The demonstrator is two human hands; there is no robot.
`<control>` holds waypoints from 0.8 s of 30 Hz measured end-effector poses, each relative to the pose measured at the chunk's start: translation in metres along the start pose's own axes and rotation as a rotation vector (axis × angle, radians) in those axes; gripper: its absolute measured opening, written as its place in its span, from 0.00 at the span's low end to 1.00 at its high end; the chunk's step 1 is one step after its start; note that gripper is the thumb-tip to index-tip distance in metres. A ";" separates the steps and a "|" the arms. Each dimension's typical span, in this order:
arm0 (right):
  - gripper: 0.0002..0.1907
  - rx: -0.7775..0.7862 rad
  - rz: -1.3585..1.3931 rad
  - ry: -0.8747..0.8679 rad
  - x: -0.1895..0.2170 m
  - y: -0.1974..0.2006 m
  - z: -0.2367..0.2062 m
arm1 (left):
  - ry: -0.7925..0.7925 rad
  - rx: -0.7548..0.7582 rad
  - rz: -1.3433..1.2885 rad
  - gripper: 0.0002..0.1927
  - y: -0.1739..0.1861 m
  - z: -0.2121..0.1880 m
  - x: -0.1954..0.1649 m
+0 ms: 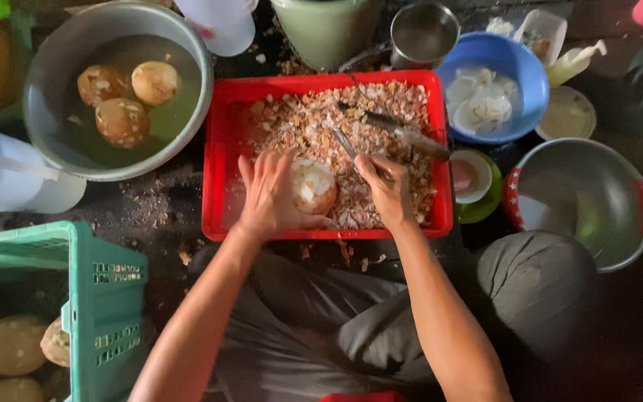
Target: The person sits on the floor and uses a knife to shave the brown outer husk off coconuts, rotating each coconut and trimming it until the white shell is exposed. Peeled coconuts are placed into a basin of water, and husk shavings collect in a red tray, with unpeeled coconuts taken from a green crate.
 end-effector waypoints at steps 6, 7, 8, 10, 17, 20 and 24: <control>0.16 -0.035 0.056 -0.044 -0.028 0.007 -0.002 | -0.044 0.504 -0.384 0.46 -0.045 0.006 0.015; 0.16 -0.033 0.059 -0.026 -0.028 0.006 -0.001 | 0.027 0.414 -0.454 0.48 -0.039 0.006 0.022; 0.16 -0.035 0.063 -0.006 -0.027 0.005 -0.001 | 0.095 0.323 -0.521 0.51 -0.033 0.004 0.028; 0.16 -0.078 0.125 -0.088 -0.033 0.006 -0.002 | 0.227 0.147 -0.539 0.54 -0.024 -0.008 0.038; 0.04 0.051 -0.332 0.480 0.048 -0.040 -0.022 | 0.487 -0.120 -0.360 0.48 -0.023 -0.042 0.035; 0.05 0.172 -0.518 0.697 0.073 -0.081 -0.041 | 0.452 -0.123 -0.548 0.44 -0.030 -0.039 0.030; 0.09 0.217 -0.385 0.274 0.044 -0.089 -0.007 | 0.365 -0.213 -0.346 0.50 -0.012 -0.036 0.029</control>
Point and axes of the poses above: each hand's wrist, its own z-axis towards the middle knuckle, its own y-axis out of the back of the hand, x = y × z, the point moved 10 cm from there along z, towards the middle knuckle, and after that the axes turned 4 degrees about z, right-handed, at the moved point
